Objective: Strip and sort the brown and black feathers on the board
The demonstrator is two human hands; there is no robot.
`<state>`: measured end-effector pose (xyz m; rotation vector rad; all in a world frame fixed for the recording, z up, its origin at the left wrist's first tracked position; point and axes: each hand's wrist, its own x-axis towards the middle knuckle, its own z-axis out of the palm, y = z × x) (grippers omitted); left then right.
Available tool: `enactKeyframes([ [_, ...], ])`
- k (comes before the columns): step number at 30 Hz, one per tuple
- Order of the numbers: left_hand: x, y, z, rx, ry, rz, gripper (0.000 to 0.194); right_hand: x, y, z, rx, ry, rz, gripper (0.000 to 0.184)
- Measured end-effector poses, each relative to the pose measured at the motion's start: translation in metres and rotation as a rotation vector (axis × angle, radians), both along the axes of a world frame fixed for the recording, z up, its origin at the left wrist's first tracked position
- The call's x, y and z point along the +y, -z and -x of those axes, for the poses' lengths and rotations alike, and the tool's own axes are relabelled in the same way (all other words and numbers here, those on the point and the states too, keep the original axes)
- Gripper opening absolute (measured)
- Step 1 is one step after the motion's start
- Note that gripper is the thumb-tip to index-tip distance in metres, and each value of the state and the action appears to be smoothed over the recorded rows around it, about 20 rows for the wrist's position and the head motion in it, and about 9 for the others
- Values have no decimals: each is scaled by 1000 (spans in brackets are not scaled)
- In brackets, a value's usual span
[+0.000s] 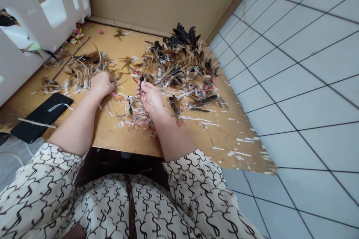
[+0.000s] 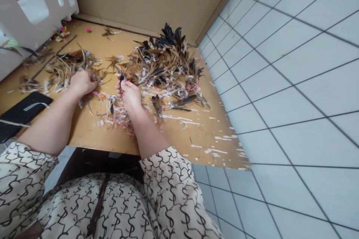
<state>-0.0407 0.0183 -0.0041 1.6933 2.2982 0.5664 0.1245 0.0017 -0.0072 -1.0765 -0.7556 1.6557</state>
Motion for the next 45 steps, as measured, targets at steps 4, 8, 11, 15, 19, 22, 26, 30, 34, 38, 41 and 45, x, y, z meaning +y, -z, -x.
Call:
enactKeyframes([
  [4,-2,-5,-1,-214,-19,-209,4,-2,-3,1,-12,23,4,19],
  [8,-10,-9,-20,-643,90,-318,8,-3,-3,2,-26,43,-11,19],
  [11,-16,-7,-39,-863,235,-297,12,0,2,2,-29,61,-25,17],
  [15,-21,-4,-55,-934,261,-254,15,5,9,2,-17,113,-36,13],
  [19,-23,-4,-60,-1050,231,-219,15,6,12,2,-10,118,-54,8],
  [22,-25,-6,-63,-1221,223,-137,15,5,11,3,1,101,-68,10],
  [26,-28,-7,-67,-1376,197,-50,14,4,10,4,44,79,-80,13],
  [30,-30,-8,-70,-1464,144,-8,18,4,10,5,92,56,-94,13],
  [34,-29,-9,-69,-1512,139,13,19,2,8,5,116,45,-96,16],
  [38,-30,-11,-68,-1537,119,28,18,0,5,5,107,37,-88,15],
  [41,-30,-13,-68,-1557,99,35,17,-1,3,4,104,37,-82,15],
  [45,-30,-13,-67,-1566,102,71,17,-2,2,4,84,41,-85,13],
])
